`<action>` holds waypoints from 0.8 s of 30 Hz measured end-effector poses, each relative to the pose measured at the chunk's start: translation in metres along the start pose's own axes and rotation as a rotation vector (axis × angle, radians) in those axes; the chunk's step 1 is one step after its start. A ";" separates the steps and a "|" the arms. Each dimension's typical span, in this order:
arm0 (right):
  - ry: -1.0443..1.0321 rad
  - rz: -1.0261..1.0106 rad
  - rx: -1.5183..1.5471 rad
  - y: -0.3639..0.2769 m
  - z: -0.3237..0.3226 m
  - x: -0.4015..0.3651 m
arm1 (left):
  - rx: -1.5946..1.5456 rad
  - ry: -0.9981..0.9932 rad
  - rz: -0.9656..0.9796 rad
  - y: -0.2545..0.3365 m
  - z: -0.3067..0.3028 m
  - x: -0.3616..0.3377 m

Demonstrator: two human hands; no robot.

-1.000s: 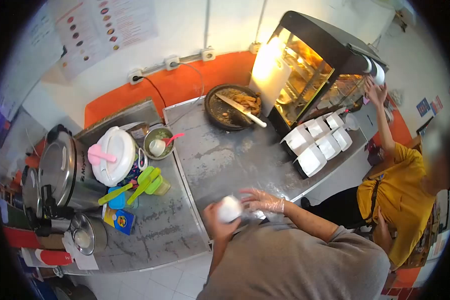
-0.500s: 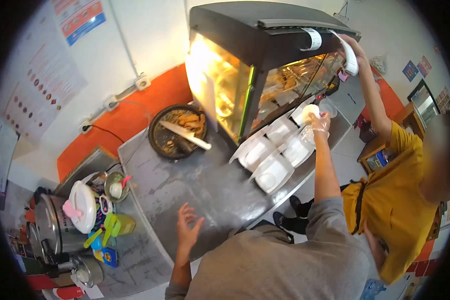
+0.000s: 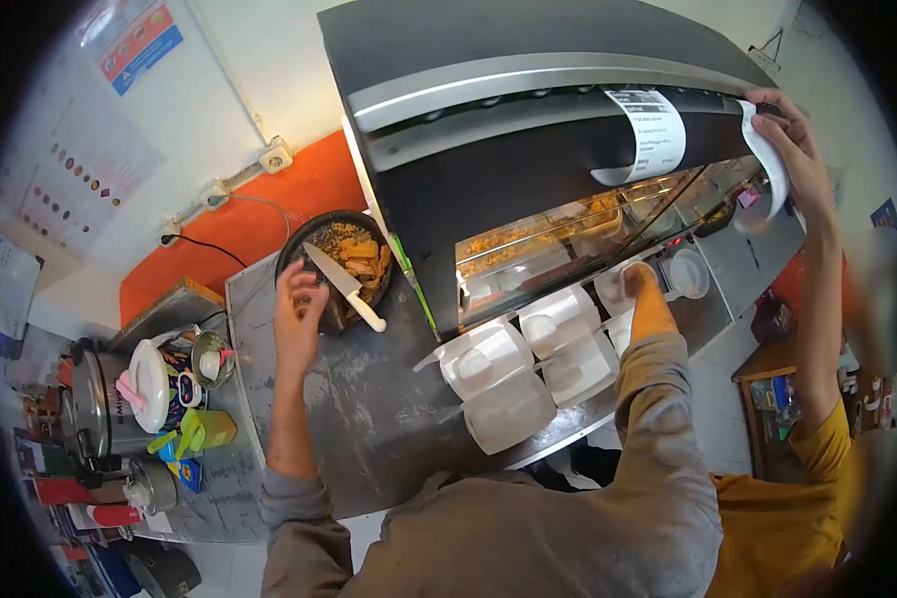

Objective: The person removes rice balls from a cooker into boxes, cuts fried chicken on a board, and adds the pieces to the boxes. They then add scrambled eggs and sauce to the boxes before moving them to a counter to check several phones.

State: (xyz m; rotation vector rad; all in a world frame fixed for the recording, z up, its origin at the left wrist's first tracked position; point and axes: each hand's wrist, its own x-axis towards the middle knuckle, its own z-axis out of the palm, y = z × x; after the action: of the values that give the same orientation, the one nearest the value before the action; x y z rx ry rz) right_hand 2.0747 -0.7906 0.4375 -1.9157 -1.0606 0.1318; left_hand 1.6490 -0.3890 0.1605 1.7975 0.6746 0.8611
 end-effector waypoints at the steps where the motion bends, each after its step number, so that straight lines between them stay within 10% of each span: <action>1: -0.002 -0.003 0.009 0.004 -0.004 -0.002 | 0.036 -0.003 0.031 0.008 0.009 0.022; 6: 0.033 -0.022 -0.095 0.005 0.001 -0.019 | 0.362 -0.010 -0.048 0.037 0.048 0.117; 11: -0.340 0.321 -0.713 0.316 0.229 -0.086 | 0.644 -0.091 -0.412 0.009 0.096 0.179; 16: -0.306 0.368 -0.882 0.291 0.227 -0.109 | 1.046 -0.290 0.278 -0.028 0.088 0.193; 24: 0.390 0.159 -0.312 0.136 0.286 -0.224 | 0.189 -0.060 0.103 0.046 0.017 0.110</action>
State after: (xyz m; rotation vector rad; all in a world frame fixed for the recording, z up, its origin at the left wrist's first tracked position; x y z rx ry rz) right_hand 1.8829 -0.7908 0.0997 -2.1883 -0.6950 -0.3253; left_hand 1.7307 -0.3299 0.2267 2.0348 0.6474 0.8301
